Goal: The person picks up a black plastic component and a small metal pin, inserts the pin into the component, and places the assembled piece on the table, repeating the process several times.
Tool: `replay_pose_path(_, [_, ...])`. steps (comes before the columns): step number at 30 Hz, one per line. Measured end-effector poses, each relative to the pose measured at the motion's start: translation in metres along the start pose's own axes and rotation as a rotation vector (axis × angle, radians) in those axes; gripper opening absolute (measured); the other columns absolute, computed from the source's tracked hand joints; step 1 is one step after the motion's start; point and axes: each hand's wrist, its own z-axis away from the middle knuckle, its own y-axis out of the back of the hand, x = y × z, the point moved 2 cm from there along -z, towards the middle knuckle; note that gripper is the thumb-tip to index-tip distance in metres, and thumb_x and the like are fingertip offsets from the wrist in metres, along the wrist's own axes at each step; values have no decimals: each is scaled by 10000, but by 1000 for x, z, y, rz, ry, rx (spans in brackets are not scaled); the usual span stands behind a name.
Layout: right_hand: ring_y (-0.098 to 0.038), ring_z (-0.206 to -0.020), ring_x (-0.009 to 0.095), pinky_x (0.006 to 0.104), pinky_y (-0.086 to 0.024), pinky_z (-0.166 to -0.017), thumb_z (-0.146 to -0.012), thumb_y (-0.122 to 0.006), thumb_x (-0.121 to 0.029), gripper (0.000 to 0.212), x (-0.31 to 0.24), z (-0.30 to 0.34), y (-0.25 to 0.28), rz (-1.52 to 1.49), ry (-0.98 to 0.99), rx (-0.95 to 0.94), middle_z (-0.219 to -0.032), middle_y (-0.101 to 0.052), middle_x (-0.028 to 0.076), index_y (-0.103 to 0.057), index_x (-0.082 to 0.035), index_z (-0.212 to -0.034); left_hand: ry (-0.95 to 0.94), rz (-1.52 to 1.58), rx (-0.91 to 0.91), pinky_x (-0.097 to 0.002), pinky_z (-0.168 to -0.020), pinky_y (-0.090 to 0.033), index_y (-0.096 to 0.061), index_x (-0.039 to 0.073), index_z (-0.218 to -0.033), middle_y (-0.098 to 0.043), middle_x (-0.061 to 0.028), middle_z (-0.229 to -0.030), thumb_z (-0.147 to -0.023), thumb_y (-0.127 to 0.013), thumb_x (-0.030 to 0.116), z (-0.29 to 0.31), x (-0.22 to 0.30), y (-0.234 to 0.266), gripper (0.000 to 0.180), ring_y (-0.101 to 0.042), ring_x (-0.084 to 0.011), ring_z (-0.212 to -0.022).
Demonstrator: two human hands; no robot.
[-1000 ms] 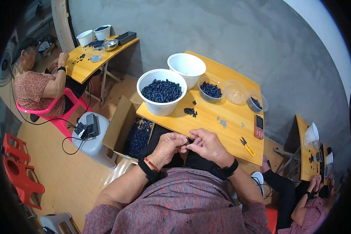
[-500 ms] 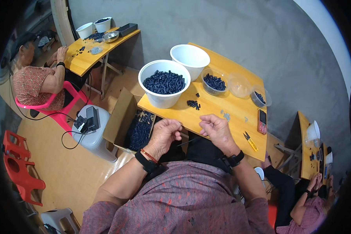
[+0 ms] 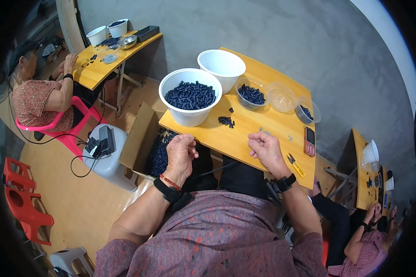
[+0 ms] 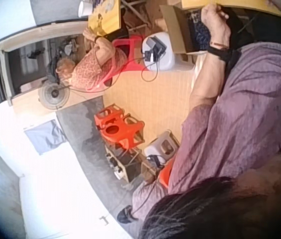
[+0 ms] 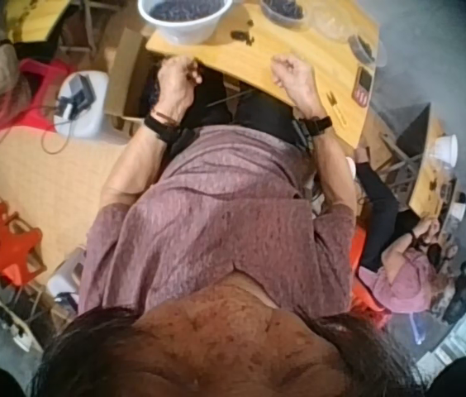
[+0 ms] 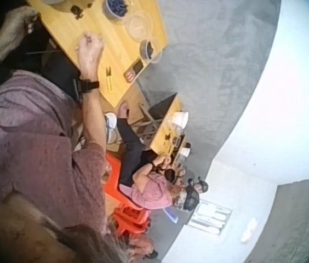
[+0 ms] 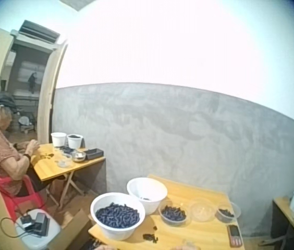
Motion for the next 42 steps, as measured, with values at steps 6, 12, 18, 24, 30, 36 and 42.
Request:
replay_pose_path(6, [-620,-612,117,251,-513,-581,-890,-613,-86,263,-6,-40,-6,123,145,61,-821,-674,114,-635,81,-1092,15,-23,-34,-283,-508,-467,-580,61,-895,-592,-37,-756,-890,-601,90,2,-7,-2,37,-523,-113,-540])
replay_pose_path(12, [-671,-696,277,343,-518,-657,-862,-619,-91,211,-21,-68,-23,314,307,71,-805,-681,220,-666,78,-980,32,-32,-57,-265,-515,-486,-588,60,-905,-606,-38,-767,-897,-614,104,7,-8,-6,51,-534,-98,-540])
replay_pose_path(18, [-664,-770,380,395,-516,-702,-822,-626,-56,141,-32,-76,-31,523,322,14,-801,-656,271,-670,78,-835,33,-22,-55,-259,-518,-491,-592,58,-913,-609,-38,-770,-900,-617,104,5,-8,-2,54,-541,-93,-545])
replay_pose_path(24, [-646,-820,423,445,-516,-751,-809,-594,-23,108,-30,-73,-28,684,351,-14,-836,-655,275,-653,67,-813,47,-34,-77,-261,-530,-503,-600,52,-927,-630,-49,-800,-902,-639,78,6,-9,-6,53,-556,-98,-562])
replay_pose_path(30, [-591,-943,435,483,-472,-827,-830,-509,3,118,-27,-53,-25,826,418,-33,-978,-610,264,-586,41,-911,80,-19,-157,-280,-607,-547,-620,19,-996,-649,-70,-842,-903,-652,33,9,-13,-11,99,-600,-122,-630])
replay_pose_path(36, [-589,-911,442,480,-476,-798,-861,-506,6,94,-20,-46,-20,804,453,37,-945,-613,245,-561,35,-932,112,-62,-255,-292,-648,-559,-623,4,-1015,-663,-93,-888,-905,-642,18,10,-17,-11,112,-625,-142,-676])
replay_pose_path(42, [-637,-703,229,331,-509,-635,-922,-596,-71,85,-34,-35,-13,243,247,23,-799,-647,128,-602,7,-955,109,-36,-298,-257,-650,-558,-617,4,-1018,-667,-78,-886,-915,-635,31,6,-3,-14,108,-623,-106,-680])
